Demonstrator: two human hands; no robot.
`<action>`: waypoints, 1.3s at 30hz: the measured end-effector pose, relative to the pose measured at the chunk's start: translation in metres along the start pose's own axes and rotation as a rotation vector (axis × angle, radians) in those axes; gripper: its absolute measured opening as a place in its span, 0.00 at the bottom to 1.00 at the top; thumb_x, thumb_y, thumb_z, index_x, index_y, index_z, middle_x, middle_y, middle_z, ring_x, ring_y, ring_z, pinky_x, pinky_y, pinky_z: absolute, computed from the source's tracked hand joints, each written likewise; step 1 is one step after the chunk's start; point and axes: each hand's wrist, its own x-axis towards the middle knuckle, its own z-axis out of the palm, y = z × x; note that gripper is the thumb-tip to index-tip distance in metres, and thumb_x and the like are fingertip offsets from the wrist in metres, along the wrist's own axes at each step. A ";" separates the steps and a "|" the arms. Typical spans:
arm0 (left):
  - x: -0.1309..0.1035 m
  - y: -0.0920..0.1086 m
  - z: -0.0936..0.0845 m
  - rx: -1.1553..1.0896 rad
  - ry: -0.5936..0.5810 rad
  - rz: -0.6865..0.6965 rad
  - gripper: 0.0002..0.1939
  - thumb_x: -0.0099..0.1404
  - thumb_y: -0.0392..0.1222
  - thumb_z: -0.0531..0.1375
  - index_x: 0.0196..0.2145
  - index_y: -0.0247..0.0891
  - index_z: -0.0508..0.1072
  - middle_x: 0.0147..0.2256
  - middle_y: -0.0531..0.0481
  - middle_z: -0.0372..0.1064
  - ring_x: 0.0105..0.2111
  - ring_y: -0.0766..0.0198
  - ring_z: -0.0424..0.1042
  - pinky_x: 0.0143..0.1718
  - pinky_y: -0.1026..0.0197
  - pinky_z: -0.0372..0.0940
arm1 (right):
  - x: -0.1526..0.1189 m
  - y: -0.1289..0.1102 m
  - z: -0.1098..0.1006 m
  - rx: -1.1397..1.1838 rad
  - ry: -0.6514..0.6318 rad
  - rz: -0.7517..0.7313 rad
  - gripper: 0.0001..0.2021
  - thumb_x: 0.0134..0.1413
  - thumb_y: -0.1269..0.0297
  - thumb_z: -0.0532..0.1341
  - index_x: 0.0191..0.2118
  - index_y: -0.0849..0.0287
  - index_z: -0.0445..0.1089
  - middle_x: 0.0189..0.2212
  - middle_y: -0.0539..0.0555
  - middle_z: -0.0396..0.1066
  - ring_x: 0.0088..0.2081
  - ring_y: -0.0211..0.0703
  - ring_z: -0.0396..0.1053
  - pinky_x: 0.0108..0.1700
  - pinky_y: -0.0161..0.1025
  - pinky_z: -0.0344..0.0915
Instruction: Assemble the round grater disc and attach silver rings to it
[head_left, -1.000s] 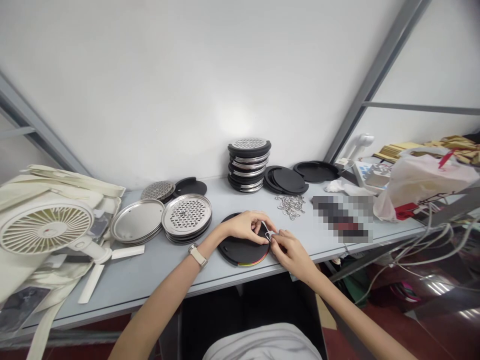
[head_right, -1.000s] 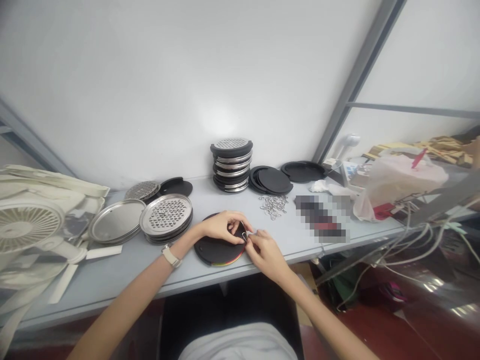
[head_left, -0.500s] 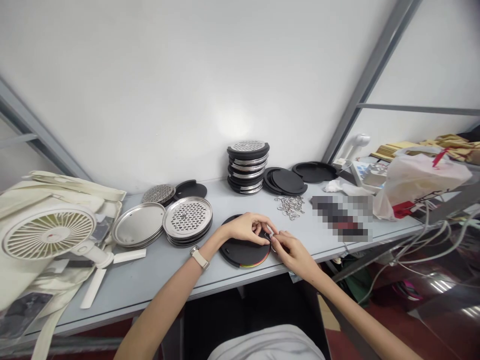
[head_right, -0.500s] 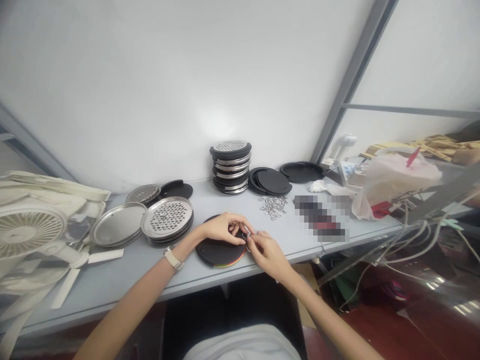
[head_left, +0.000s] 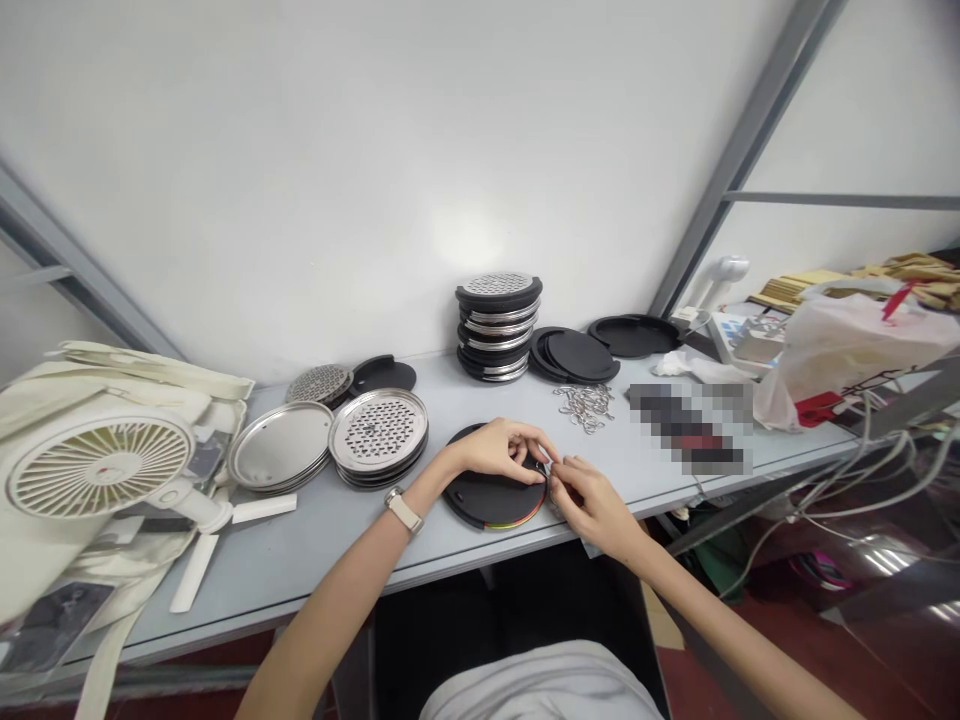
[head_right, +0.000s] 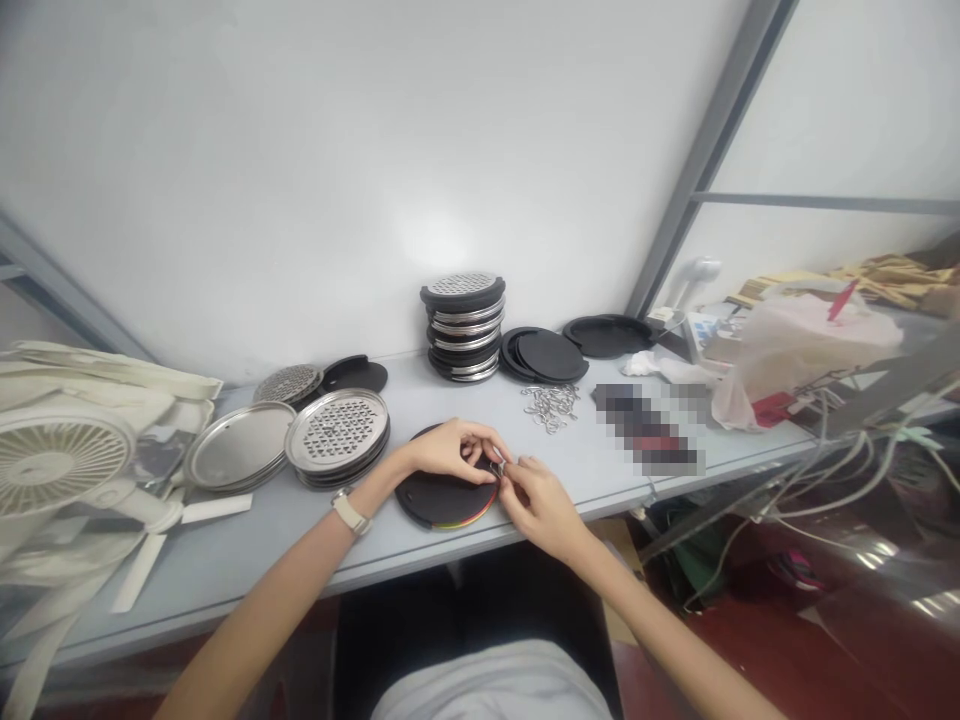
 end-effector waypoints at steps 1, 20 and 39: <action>0.000 0.000 0.000 0.000 0.003 -0.003 0.20 0.50 0.39 0.66 0.43 0.36 0.73 0.35 0.50 0.69 0.23 0.76 0.58 0.26 0.69 0.56 | 0.000 0.000 0.000 0.001 -0.004 0.002 0.14 0.60 0.69 0.49 0.22 0.56 0.55 0.21 0.49 0.56 0.28 0.42 0.58 0.31 0.39 0.57; 0.000 0.001 -0.001 -0.075 -0.019 0.003 0.17 0.50 0.38 0.66 0.40 0.33 0.75 0.36 0.46 0.72 0.25 0.74 0.61 0.28 0.68 0.56 | -0.001 0.002 0.004 -0.079 0.028 -0.042 0.14 0.60 0.71 0.49 0.22 0.56 0.56 0.21 0.50 0.56 0.28 0.43 0.58 0.31 0.40 0.56; 0.000 -0.002 -0.002 -0.082 -0.024 0.008 0.19 0.50 0.40 0.66 0.41 0.33 0.74 0.35 0.47 0.69 0.23 0.76 0.57 0.27 0.69 0.56 | -0.001 0.002 0.004 -0.032 0.027 0.003 0.15 0.60 0.69 0.49 0.22 0.56 0.56 0.20 0.49 0.56 0.27 0.42 0.58 0.31 0.39 0.56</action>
